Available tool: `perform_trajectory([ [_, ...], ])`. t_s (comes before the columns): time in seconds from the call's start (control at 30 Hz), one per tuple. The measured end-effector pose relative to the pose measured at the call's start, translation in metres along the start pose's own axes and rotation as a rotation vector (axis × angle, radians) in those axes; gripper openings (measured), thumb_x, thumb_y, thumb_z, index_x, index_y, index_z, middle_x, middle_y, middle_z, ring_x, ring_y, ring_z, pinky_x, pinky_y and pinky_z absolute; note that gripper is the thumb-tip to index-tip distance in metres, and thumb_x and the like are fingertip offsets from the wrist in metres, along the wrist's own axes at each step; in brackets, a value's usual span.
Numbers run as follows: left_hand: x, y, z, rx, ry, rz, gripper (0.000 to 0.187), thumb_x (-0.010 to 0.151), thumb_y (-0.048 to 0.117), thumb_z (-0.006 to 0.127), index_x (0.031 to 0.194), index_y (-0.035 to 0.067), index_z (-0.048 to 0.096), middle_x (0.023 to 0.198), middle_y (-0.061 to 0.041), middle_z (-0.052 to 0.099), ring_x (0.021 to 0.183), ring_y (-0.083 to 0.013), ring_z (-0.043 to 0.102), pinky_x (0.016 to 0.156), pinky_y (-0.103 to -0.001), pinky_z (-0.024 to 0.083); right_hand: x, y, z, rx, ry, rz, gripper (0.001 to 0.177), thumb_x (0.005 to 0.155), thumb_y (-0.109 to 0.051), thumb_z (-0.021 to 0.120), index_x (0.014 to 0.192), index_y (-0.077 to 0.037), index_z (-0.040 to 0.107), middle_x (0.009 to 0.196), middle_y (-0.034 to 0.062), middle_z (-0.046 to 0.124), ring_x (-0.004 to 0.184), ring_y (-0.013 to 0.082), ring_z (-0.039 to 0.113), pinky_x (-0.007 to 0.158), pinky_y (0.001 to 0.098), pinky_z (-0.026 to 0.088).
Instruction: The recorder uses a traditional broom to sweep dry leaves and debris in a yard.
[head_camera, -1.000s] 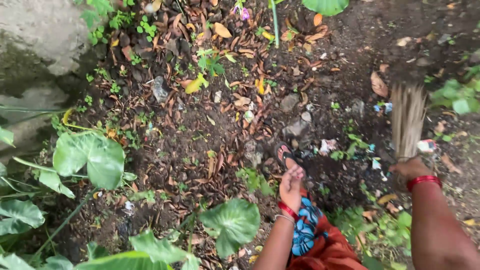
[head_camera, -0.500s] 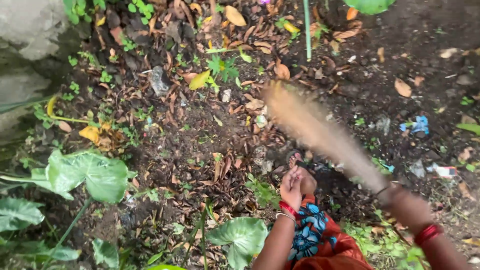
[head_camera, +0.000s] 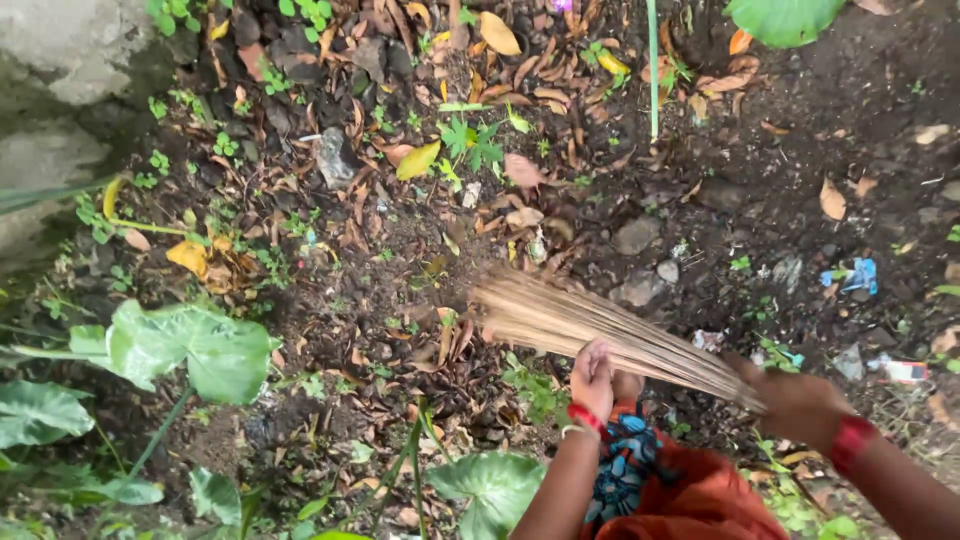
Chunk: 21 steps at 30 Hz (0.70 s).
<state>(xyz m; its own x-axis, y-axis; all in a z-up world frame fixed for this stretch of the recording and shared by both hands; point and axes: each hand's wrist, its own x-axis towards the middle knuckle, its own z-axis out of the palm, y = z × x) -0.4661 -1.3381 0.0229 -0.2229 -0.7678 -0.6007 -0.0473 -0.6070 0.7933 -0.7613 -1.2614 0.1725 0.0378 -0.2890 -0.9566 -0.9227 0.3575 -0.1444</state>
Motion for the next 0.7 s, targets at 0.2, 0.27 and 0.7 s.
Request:
perform_trajectory([
  [0.2, 0.013, -0.004, 0.05, -0.01, -0.079, 0.218, 0.034, 0.1, -0.007, 0.053, 0.133, -0.003, 0.056, 0.131, -0.015, 0.067, 0.122, -0.0204, 0.066, 0.108, -0.033, 0.051, -0.018, 0.076, 0.008, 0.115, 0.164, 0.396, 0.066, 0.098, -0.038, 0.05, 0.157, -0.021, 0.026, 0.113, 0.0135, 0.074, 0.092, 0.0248, 0.078, 0.074, 0.0357, 0.066],
  [0.27, 0.01, -0.007, 0.058, -0.052, -0.11, 0.229, 0.032, 0.101, -0.007, 0.054, 0.133, -0.003, 0.056, 0.132, -0.014, 0.067, 0.123, -0.0205, 0.066, 0.108, -0.032, 0.051, 0.029, 0.123, 0.02, 0.121, 0.256, 0.535, 0.075, 0.1, -0.062, 0.056, 0.15, -0.01, 0.036, 0.11, 0.0194, 0.079, 0.098, 0.0303, 0.08, 0.082, 0.0407, 0.066],
  [0.7, 0.033, -0.031, 0.052, 0.024, 0.04, 0.093, 0.038, 0.098, -0.007, 0.052, 0.135, -0.002, 0.057, 0.126, -0.014, 0.07, 0.118, -0.0197, 0.067, 0.101, -0.031, 0.052, 0.168, 0.063, -0.034, 0.195, 0.339, -0.003, 0.082, 0.09, -0.032, 0.062, 0.155, -0.003, 0.021, 0.098, 0.0235, 0.072, 0.087, 0.0391, 0.074, 0.075, 0.0489, 0.061],
])
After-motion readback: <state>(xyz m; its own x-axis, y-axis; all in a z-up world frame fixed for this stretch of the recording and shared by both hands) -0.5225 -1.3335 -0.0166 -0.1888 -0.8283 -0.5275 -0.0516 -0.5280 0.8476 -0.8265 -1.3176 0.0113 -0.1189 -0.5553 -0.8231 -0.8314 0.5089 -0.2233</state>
